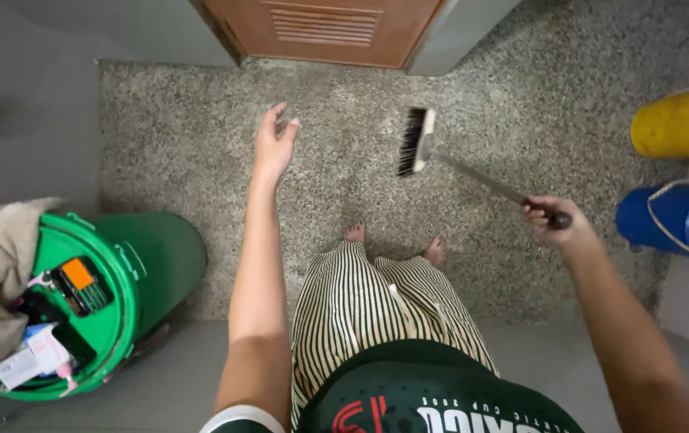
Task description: The person sweeps the bathroom floor with a small hand broom, moving around buckets and a toilet. They briefly turn on a tap to fill a blue bucket with water, then continue sweeping the floor.
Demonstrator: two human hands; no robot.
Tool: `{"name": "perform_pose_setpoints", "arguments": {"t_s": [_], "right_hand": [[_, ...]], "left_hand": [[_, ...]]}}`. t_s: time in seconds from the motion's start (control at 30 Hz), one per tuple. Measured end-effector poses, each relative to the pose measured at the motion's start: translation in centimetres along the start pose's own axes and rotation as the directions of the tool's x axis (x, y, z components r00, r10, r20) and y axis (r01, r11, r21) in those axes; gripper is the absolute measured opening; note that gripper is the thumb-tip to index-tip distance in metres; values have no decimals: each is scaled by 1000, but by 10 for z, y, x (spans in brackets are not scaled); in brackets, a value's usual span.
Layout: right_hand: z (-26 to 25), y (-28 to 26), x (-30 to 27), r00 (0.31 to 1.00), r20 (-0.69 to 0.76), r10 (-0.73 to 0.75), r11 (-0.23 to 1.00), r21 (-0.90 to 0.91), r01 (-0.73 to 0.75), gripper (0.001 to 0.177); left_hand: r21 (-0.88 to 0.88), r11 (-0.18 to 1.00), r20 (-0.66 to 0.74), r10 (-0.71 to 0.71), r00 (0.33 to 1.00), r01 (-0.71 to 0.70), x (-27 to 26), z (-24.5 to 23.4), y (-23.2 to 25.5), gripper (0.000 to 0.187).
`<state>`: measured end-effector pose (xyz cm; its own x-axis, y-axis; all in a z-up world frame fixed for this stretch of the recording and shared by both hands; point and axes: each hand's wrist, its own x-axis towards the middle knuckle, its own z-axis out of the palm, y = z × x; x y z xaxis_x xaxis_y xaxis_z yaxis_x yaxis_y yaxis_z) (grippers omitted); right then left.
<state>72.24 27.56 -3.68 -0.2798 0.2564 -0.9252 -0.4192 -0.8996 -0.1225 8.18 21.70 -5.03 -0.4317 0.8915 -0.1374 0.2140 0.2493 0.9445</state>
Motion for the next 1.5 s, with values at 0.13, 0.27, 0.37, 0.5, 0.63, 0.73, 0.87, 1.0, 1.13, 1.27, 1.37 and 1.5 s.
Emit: {"name": "perform_pose_setpoints", "arguments": {"t_s": [0.13, 0.27, 0.37, 0.5, 0.63, 0.73, 0.87, 1.0, 1.13, 1.27, 1.37, 1.5], "right_hand": [[47, 47, -24, 956, -64, -287, 872, -431, 233, 24], [122, 103, -56, 942, -12, -335, 826, -485, 287, 37], [157, 118, -71, 955, 207, -214, 898, -343, 276, 50], [202, 134, -28, 915, 395, -84, 943, -266, 201, 44], [241, 159, 50, 875, 479, -74, 802, -493, 338, 18], [247, 149, 91, 925, 377, -42, 926, -333, 177, 15], [206, 108, 112, 952, 296, -79, 993, -58, 100, 15], [107, 41, 98, 897, 436, -71, 987, 160, 0, 24], [0, -16, 53, 927, 310, -214, 966, 206, 154, 29], [-68, -60, 13, 927, 307, -217, 973, 145, 179, 22], [-81, -71, -9, 951, 213, -226, 973, -4, 233, 17], [-55, -49, -41, 966, 104, -237, 919, -299, 258, 10]], "left_hand": [[19, 999, 56, -27, 998, 26, -1, 11, 25, 51], [8, 1000, 76, -28, 997, 28, -6, 17, 41, 50], [7, 998, 102, -57, 993, 56, -12, 18, 51, 50], [20, 991, 108, -131, 985, 130, -19, 12, 63, 51], [24, 990, 106, -141, 984, 140, -25, 7, 74, 51], [77, 982, 89, -181, 979, 175, -35, 2, 87, 51], [77, 978, 98, -200, 975, 192, -46, 7, 92, 53], [49, 994, 114, -105, 988, 100, -46, 27, 80, 52], [31, 996, 126, -91, 988, 88, -44, 56, 81, 52], [30, 995, 135, -94, 986, 91, -47, 85, 94, 51], [22, 998, 146, -63, 987, 60, -48, 109, 102, 50], [14, 1000, 160, -6, 987, 4, -47, 147, 106, 49]]}}
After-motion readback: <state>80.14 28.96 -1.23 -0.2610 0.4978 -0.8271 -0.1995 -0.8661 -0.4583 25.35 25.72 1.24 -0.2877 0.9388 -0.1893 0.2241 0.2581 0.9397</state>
